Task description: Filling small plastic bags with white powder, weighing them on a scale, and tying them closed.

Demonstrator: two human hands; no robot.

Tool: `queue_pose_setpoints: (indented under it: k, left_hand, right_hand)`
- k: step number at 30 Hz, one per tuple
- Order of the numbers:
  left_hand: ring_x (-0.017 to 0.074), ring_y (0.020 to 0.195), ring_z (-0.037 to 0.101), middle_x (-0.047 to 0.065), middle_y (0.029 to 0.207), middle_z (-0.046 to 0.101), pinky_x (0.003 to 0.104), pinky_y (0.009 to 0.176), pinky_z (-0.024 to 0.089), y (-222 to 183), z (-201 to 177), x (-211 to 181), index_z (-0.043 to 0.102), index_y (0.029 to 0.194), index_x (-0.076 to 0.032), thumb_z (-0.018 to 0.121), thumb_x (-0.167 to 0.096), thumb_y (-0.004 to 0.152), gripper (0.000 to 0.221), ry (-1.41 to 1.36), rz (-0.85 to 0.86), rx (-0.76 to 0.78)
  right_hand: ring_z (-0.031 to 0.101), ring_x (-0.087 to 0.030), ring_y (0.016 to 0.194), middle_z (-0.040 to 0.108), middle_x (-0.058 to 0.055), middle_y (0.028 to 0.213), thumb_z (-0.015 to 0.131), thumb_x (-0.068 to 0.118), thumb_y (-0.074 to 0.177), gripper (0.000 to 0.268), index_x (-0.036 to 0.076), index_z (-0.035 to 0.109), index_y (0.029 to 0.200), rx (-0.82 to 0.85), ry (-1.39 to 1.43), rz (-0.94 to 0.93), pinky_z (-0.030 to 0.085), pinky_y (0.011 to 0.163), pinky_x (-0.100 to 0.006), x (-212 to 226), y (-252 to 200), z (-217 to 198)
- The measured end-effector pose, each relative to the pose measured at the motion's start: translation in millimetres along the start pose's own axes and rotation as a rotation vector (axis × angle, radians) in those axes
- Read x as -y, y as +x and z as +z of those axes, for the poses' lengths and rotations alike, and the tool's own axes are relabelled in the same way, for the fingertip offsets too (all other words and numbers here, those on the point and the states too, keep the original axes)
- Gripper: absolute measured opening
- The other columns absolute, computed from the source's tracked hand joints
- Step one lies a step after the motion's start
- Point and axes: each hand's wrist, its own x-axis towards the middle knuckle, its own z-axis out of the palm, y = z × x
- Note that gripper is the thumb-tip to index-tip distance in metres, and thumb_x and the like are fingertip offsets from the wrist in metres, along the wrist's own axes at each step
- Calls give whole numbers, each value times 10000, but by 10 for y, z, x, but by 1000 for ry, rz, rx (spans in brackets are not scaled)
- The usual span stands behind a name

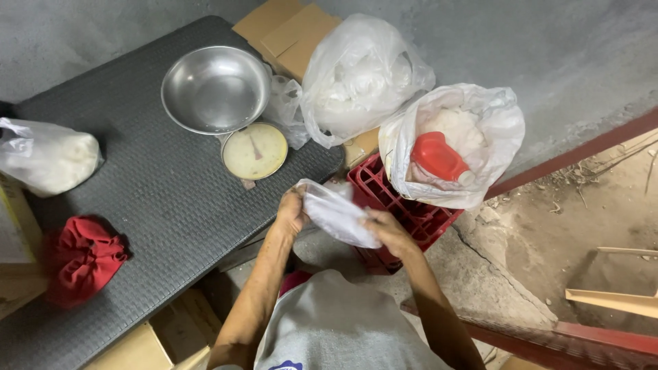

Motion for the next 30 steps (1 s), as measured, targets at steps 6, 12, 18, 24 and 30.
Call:
queue_pose_setpoints:
  k: [6, 12, 18, 24, 30]
  left_hand:
    - [264, 864, 698, 105, 985, 705, 394, 711, 625, -738, 399, -511, 591, 1201, -117, 653, -34, 848, 367, 265, -118, 230]
    - [259, 1124, 647, 114, 1270, 694, 369, 950, 555, -543, -111, -211, 762, 1181, -99, 795, 7, 788, 409, 795, 112, 555]
    - [373, 861, 724, 229, 1109, 677, 446, 807, 610, -165, -324, 149, 709, 1217, -110, 715, -3, 782, 448, 1632, 584, -201]
    - [442, 770, 659, 251, 1145, 506, 509, 699, 572, -750, 329, -131, 611, 1327, -74, 650, 113, 663, 691, 1423, 804, -357]
    - [393, 801, 661, 195, 1120, 506, 463, 661, 575, -705, 363, 149, 599, 1316, -106, 550, 108, 846, 518, 1329, 808, -326]
  right_hand:
    - [706, -252, 1018, 746, -113, 1063, 565, 251, 949, 272, 49, 626, 1121, -100, 825, 67, 579, 919, -464, 296, 20, -29]
    - [684, -250, 1075, 729, -153, 1102, 581, 184, 1023, 242, 0, 669, 1155, -82, 1038, 67, 552, 967, -458, -106, 250, -279]
    - [691, -277, 993, 714, -140, 1051, 607, 95, 921, 183, 102, 680, 1088, -108, 847, 109, 559, 913, -483, 726, -282, 354]
    - [619, -259, 1012, 650, -105, 1138, 703, 26, 888, 227, 108, 726, 1098, -58, -333, -220, 559, 915, -457, 527, -309, 367]
    - [595, -317, 1091, 427, -136, 1218, 775, 80, 821, 686, 165, 427, 1406, -315, -825, -77, 597, 911, -427, 707, -221, 513]
